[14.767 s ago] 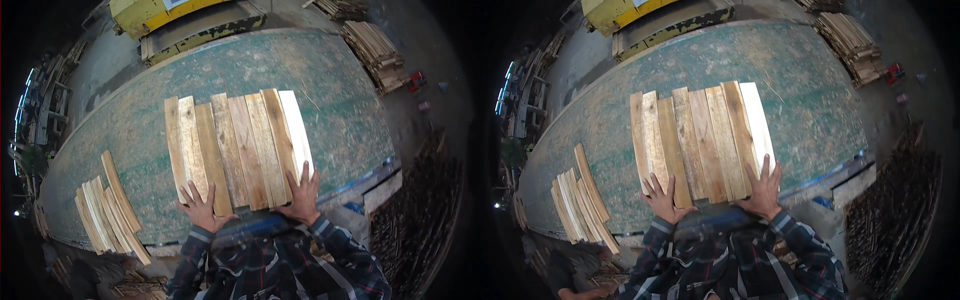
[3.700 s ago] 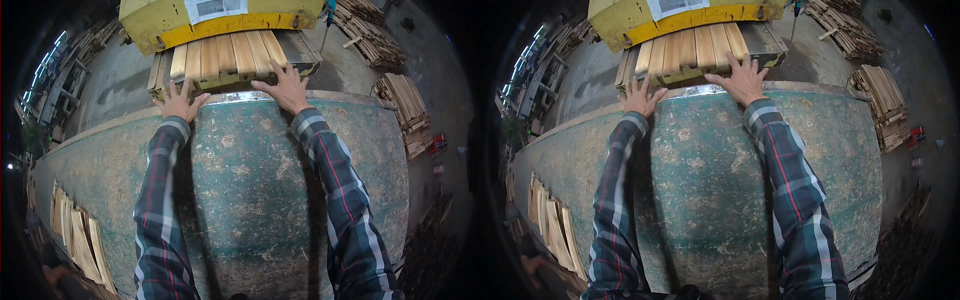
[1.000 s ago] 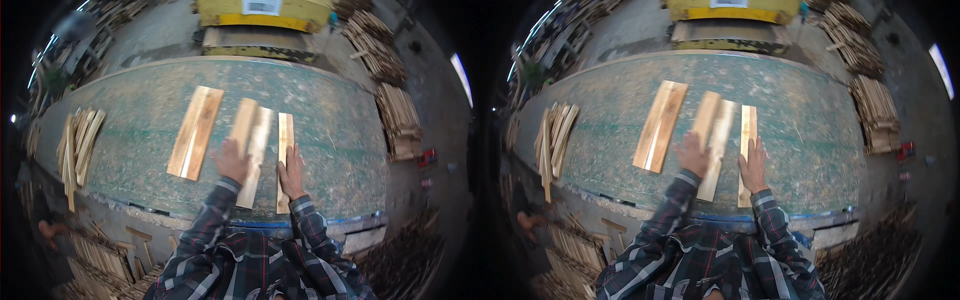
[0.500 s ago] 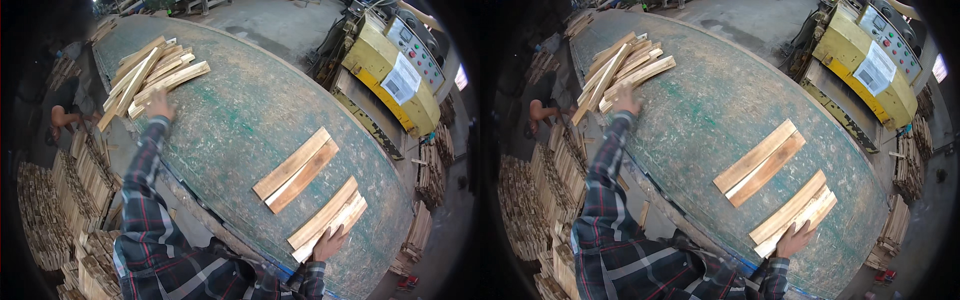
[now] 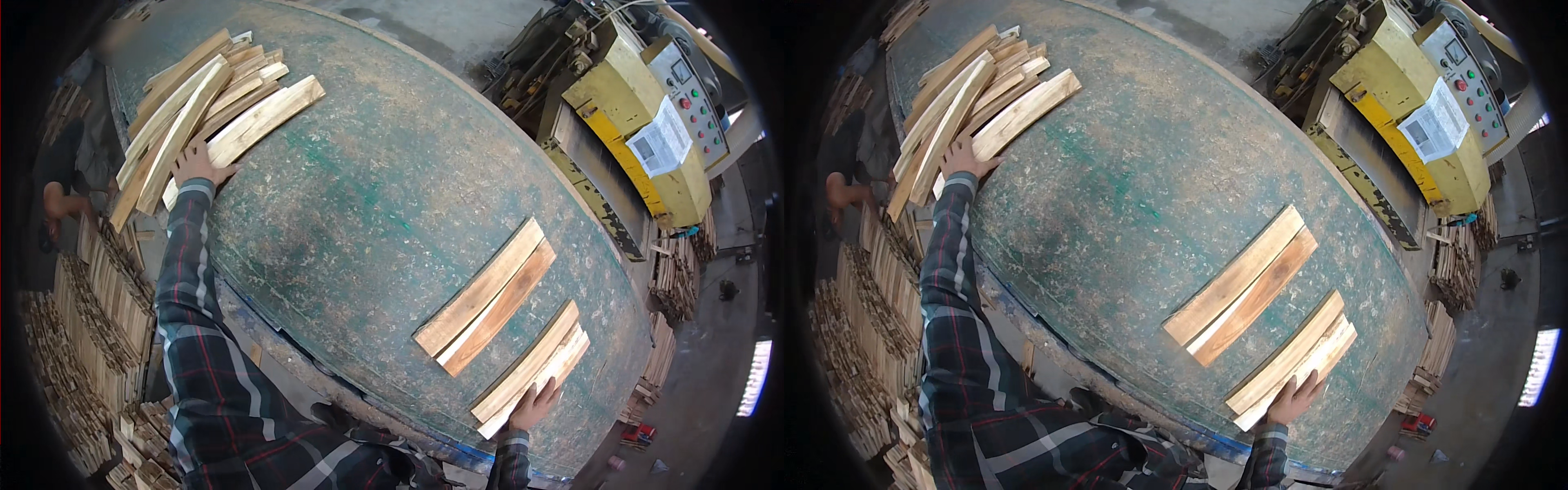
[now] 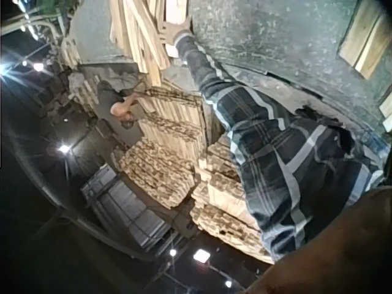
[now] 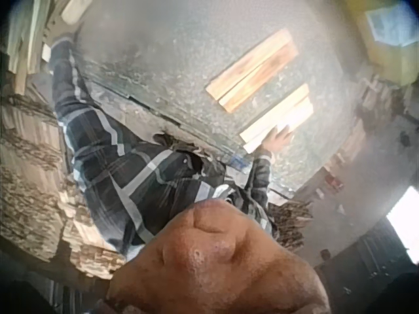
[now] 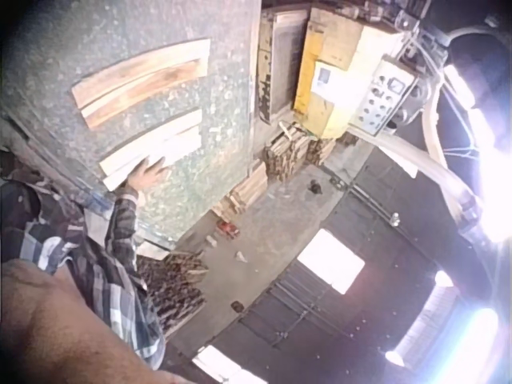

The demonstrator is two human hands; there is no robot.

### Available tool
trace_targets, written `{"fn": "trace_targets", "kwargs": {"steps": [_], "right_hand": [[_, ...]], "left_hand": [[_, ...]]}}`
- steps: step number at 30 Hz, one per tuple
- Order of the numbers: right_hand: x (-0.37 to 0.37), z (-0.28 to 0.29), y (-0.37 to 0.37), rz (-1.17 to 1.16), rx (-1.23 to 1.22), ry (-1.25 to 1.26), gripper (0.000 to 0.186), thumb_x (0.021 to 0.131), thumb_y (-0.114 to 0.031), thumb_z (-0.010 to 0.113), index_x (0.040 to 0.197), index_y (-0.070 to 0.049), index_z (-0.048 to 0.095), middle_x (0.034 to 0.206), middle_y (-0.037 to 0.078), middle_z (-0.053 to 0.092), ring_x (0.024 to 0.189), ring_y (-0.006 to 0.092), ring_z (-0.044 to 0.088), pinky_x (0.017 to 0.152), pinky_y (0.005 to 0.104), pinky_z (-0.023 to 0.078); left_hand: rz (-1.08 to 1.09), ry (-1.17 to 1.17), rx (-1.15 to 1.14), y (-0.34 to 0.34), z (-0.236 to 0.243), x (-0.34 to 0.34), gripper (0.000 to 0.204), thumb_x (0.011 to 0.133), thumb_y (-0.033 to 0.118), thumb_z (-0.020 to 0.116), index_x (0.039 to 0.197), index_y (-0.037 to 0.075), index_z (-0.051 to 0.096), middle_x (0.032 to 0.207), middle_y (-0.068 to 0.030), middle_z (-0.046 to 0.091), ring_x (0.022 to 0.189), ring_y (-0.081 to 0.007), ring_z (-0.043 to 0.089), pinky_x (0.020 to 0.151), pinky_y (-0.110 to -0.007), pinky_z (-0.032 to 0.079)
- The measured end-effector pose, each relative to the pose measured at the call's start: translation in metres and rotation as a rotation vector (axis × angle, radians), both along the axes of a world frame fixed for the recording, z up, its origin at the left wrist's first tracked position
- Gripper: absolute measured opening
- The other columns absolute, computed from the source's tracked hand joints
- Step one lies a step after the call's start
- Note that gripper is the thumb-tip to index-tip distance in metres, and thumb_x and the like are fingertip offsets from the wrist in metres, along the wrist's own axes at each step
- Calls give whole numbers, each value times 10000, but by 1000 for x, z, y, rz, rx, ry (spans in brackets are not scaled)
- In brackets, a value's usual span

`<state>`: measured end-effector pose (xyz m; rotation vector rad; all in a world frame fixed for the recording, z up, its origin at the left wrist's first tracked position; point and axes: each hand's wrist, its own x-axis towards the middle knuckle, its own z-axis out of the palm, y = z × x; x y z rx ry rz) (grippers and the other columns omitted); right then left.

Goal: The person arranges wooden planks side by side on a work table and feeds them into a woodworking machine by hand.

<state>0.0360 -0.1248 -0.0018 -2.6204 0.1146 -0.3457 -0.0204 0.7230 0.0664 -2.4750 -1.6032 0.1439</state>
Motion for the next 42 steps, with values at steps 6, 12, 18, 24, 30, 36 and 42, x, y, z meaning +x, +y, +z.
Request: {"fn": "trace_targets", "kwargs": {"steps": [6, 12, 18, 24, 30, 36, 42], "right_hand": [[-5, 4, -5, -35, -90, -2, 642, 1005, -419, 602, 1524, -57, 490, 1611, 338, 324, 1445, 496, 401, 1162, 524, 367], [3, 5, 8, -69, -139, 18, 670, 978, -479, 616, 1519, -103, 492, 1600, 317, 344, 1438, 502, 378, 1166, 588, 282], [1, 14, 7, -92, -144, 61, 688, 987, -510, 594, 1555, -153, 444, 1643, 304, 269, 1501, 473, 285, 1201, 614, 179], [-4, 20, 17, -59, -96, 63, 671, 986, -516, 582, 1549, -171, 457, 1634, 316, 269, 1500, 490, 278, 1221, 628, 158], [-7, 25, 10, -73, -7, 64, 650, 988, -495, 601, 1534, -164, 476, 1633, 311, 259, 1517, 472, 267, 1216, 657, 164], [6, 12, -21, -32, -34, -29, 649, 961, -448, 658, 1512, -140, 505, 1635, 324, 252, 1521, 475, 266, 1221, 659, 183], [54, 21, -91, 168, 76, 4, 653, 944, -454, 687, 1488, -126, 532, 1646, 304, 250, 1524, 484, 250, 1246, 629, 151]], "left_hand": [[-93, -168, -344, -54, -15, 16, 941, 664, 548, 843, 1406, 46, 556, 1466, -248, 558, 1254, -391, 625, 1040, -476, 522], [-512, -625, -649, -173, -25, 24, 779, 623, 470, 905, 1217, 9, 700, 1155, -245, 728, 1078, -394, 708, 958, -459, 544], [-659, -694, -897, -360, -26, 126, 792, 660, 580, 903, 1191, 23, 716, 1091, -198, 748, 1005, -338, 723, 909, -441, 547], [-727, -784, -640, -417, -36, 152, 721, 762, 552, 849, 1206, -3, 727, 1082, -229, 746, 1008, -341, 724, 908, -428, 551], [-632, -461, 194, -349, -65, 83, 457, 984, 525, 601, 1192, 131, 702, 1135, -191, 581, 1093, -390, 520, 1015, -561, 374], [-866, -515, 79, -475, -90, 84, 338, 1012, 421, 568, 1211, 180, 698, 1070, -136, 553, 994, -332, 500, 905, -506, 360], [-1050, -526, -76, -522, -94, 99, 360, 1016, 338, 580, 1309, 137, 640, 1004, -138, 537, 956, -332, 511, 853, -491, 389]]}}
